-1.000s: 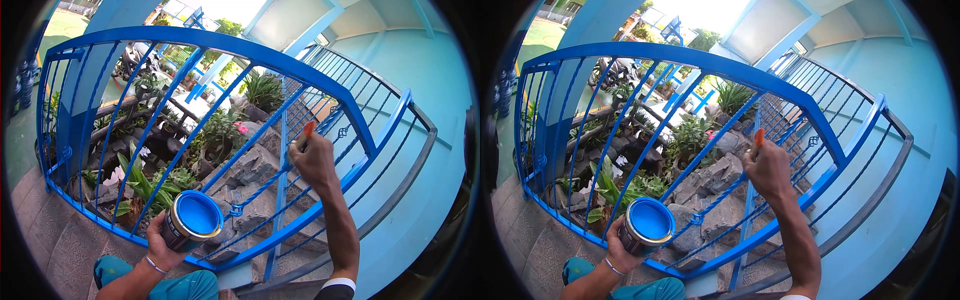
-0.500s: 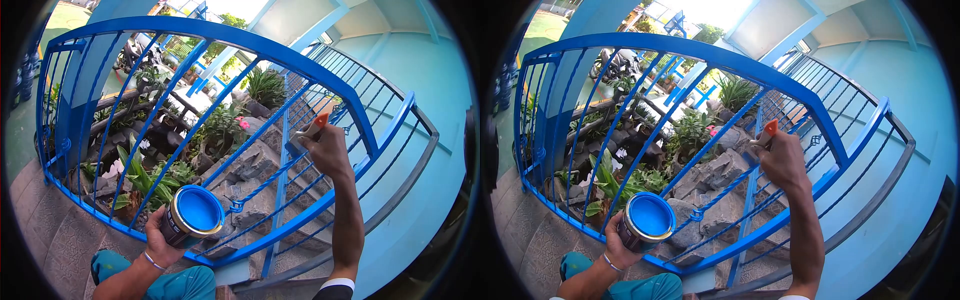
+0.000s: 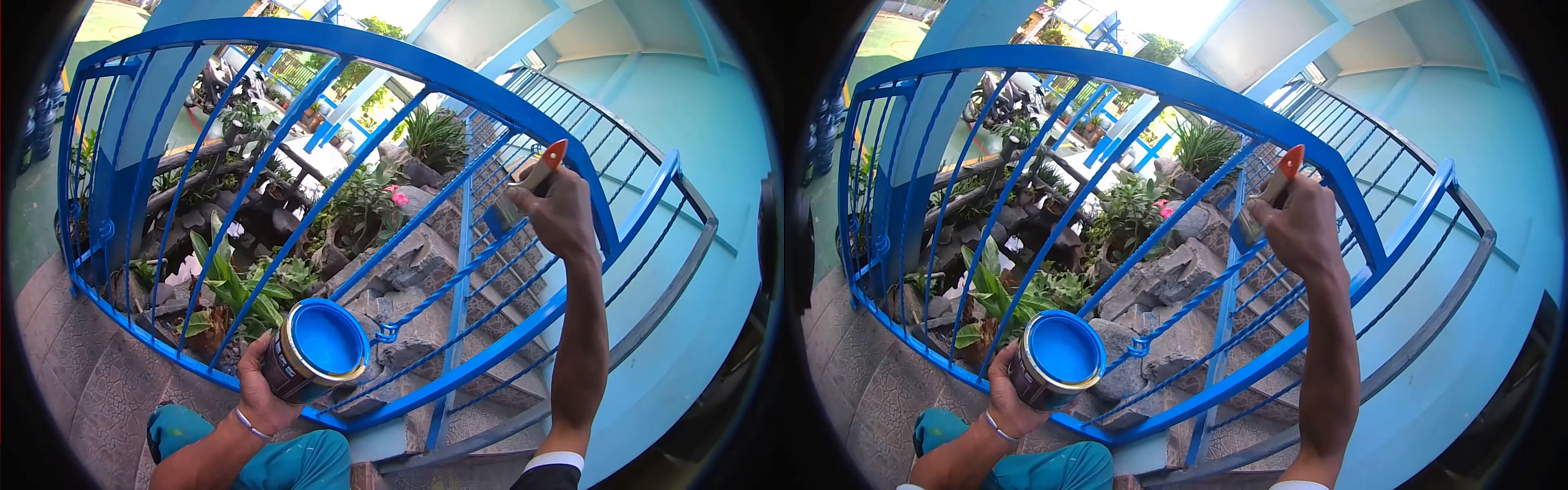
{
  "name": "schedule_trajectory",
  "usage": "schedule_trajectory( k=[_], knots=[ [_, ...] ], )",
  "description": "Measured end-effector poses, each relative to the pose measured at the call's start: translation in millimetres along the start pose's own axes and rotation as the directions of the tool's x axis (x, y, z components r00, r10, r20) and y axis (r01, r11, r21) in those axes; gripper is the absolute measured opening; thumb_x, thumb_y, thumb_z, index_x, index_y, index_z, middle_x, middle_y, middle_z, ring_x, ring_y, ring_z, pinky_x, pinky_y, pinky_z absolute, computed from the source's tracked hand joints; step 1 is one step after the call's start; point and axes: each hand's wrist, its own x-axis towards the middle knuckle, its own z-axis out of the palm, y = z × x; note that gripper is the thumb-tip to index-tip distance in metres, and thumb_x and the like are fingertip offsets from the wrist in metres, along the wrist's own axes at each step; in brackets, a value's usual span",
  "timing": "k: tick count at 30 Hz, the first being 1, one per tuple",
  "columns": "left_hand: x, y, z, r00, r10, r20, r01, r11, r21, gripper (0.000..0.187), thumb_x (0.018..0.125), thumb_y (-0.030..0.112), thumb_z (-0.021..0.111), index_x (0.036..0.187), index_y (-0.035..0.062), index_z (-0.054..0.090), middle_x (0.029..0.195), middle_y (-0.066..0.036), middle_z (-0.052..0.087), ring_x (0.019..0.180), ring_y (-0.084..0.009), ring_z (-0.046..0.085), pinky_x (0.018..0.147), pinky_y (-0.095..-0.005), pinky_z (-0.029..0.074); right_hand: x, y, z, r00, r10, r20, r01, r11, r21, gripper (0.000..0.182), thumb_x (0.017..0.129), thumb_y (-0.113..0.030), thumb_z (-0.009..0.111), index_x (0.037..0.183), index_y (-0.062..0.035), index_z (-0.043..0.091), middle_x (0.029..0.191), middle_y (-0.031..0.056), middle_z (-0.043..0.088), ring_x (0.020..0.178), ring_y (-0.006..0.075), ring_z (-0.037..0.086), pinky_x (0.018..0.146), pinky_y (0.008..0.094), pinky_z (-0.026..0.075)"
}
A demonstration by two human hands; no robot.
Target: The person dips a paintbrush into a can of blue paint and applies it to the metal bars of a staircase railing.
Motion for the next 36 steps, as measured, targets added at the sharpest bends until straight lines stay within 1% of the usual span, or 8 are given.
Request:
schedule_trajectory(
  k=[4, 14, 16, 18, 26, 32, 34, 36],
  knots=[
    [0.0, 0.8, 0.8, 1.0, 0.002, 0.01, -0.002, 1.0, 0.001, 0.079, 0.091, 0.073, 0.055, 0.152, 0.0239, 0.059, 0.151, -0.014, 0.063, 0.134, -0.0433, 0.062, 0.101, -0.0677, 0.051, 14.6, 13.5, -7.5, 0.997, 0.047, 0.061, -0.035, 0.983, -0.179, 0.032, 0.087, -0.01, 0.087, 0.109, 0.0088, 0.074, 0.099, 0.022, 0.079, 0.088, 0.027, 0.078, 0.085, 0.0389, 0.061],
    [6.0, -3.6, -11.8, 0.999, 0.013, -0.037, -0.015, 0.999, -0.043, 0.078, 0.091, 0.072, 0.057, 0.152, 0.0229, 0.059, 0.151, -0.015, 0.063, 0.133, -0.0434, 0.062, 0.099, -0.0669, 0.053, 9.2, 44.7, -50.3, 0.903, -0.102, -0.417, 0.137, 0.989, 0.053, 0.025, 0.09, -0.006, 0.085, 0.113, 0.0013, 0.079, 0.099, 0.0193, 0.08, 0.083, 0.0247, 0.077, 0.083, 0.0366, 0.062],
    [4.7, -2.7, -7.7, 1.0, 0.007, -0.022, -0.008, 0.999, -0.04, 0.077, 0.091, 0.071, 0.057, 0.151, 0.0229, 0.06, 0.15, -0.015, 0.063, 0.132, -0.0433, 0.063, 0.098, -0.0669, 0.053, 4.5, 26.1, -37.2, 0.972, -0.048, -0.231, 0.093, 0.977, 0.19, 0.027, 0.088, -0.007, 0.087, 0.111, 0.0042, 0.078, 0.101, 0.02, 0.081, 0.091, 0.0267, 0.08, 0.088, 0.0409, 0.062],
    [2.7, -1.9, -4.2, 1.0, 0.0, -0.015, 0.0, 0.999, -0.038, 0.076, 0.091, 0.071, 0.057, 0.151, 0.0228, 0.06, 0.15, -0.015, 0.064, 0.131, -0.0431, 0.063, 0.098, -0.0669, 0.053, 6.1, 21.7, -23.7, 0.996, -0.007, -0.085, 0.017, 0.993, 0.121, 0.027, 0.088, -0.006, 0.086, 0.11, 0.0053, 0.077, 0.101, 0.0203, 0.081, 0.092, 0.0278, 0.08, 0.09, 0.0395, 0.062],
    [0.2, 0.1, -0.9, 1.0, 0.003, -0.024, -0.004, 0.999, -0.046, 0.076, 0.091, 0.07, 0.058, 0.15, 0.0219, 0.061, 0.148, -0.015, 0.065, 0.13, -0.0423, 0.064, 0.098, -0.0667, 0.054, 22.5, 53.6, -54.7, 0.942, -0.068, -0.329, 0.029, 0.992, -0.121, 0.023, 0.093, -0.009, 0.082, 0.111, 0.0039, 0.077, 0.09, 0.0165, 0.08, 0.077, 0.0202, 0.076, 0.075, 0.0355, 0.06],
    [4.0, -2.2, -4.6, 0.999, 0.016, -0.033, -0.018, 0.999, -0.051, 0.076, 0.092, 0.07, 0.057, 0.15, 0.0213, 0.061, 0.149, -0.015, 0.064, 0.131, -0.0424, 0.064, 0.1, -0.0678, 0.054, 23.2, 40.2, -77.3, 0.883, -0.084, -0.462, 0.031, 0.992, -0.122, 0.019, 0.096, -0.01, 0.08, 0.112, 0.0012, 0.077, 0.096, 0.0159, 0.081, 0.079, 0.0198, 0.075, 0.081, 0.0344, 0.059],
    [2.6, -1.9, -2.2, 1.0, 0.007, -0.021, -0.008, 0.999, -0.048, 0.076, 0.092, 0.07, 0.057, 0.149, 0.0211, 0.061, 0.149, -0.015, 0.064, 0.131, -0.0424, 0.064, 0.1, -0.0677, 0.054, 30.1, 33.2, -67.4, 0.913, -0.115, -0.392, 0.105, 0.993, -0.047, 0.023, 0.094, -0.01, 0.081, 0.111, 0.0037, 0.077, 0.096, 0.0175, 0.08, 0.08, 0.021, 0.075, 0.081, 0.0362, 0.059],
    [1.8, -2.8, -0.5, 1.0, -0.004, -0.012, 0.003, 0.999, -0.049, 0.076, 0.092, 0.07, 0.057, 0.149, 0.0211, 0.061, 0.149, -0.015, 0.064, 0.131, -0.0424, 0.064, 0.1, -0.0676, 0.054, 36.1, 11.4, -56.4, 0.975, -0.022, -0.219, 0.022, 1.0, -0.002, 0.023, 0.091, -0.01, 0.083, 0.107, 0.0059, 0.077, 0.094, 0.0189, 0.079, 0.08, 0.023, 0.076, 0.079, 0.0376, 0.06]
  ],
)
